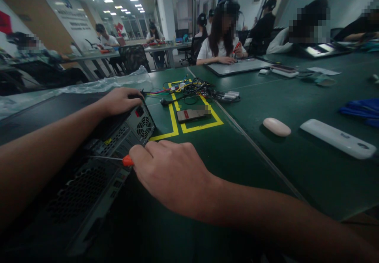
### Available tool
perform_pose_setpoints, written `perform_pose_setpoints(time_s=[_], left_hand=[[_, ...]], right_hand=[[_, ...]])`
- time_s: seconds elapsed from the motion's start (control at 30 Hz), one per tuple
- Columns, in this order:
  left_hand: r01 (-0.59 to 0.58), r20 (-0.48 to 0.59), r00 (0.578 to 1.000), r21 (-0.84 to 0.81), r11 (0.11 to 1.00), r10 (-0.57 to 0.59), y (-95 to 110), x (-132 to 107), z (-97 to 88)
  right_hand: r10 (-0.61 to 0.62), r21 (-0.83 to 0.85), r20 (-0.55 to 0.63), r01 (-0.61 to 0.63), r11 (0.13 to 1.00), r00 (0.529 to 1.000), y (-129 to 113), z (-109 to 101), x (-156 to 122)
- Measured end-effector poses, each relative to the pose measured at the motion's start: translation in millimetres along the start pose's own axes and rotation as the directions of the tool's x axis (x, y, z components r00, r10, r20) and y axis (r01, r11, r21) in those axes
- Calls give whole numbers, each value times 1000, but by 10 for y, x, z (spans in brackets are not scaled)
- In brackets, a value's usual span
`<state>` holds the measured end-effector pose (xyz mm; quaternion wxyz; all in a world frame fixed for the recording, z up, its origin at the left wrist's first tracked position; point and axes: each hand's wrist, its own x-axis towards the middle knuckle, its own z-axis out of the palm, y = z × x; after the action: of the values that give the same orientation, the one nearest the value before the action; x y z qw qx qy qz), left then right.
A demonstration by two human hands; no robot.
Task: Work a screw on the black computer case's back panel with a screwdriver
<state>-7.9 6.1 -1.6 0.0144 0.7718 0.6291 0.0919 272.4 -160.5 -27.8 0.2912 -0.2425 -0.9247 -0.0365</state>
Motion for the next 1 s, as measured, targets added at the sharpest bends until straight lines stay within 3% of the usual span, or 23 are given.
perform_pose_setpoints(time_s=[1.0], left_hand=[[3, 1, 1000, -22, 1000, -3, 17, -6, -9]], right_hand=[[41, 64, 72, -46, 997, 997, 1, -20, 23]])
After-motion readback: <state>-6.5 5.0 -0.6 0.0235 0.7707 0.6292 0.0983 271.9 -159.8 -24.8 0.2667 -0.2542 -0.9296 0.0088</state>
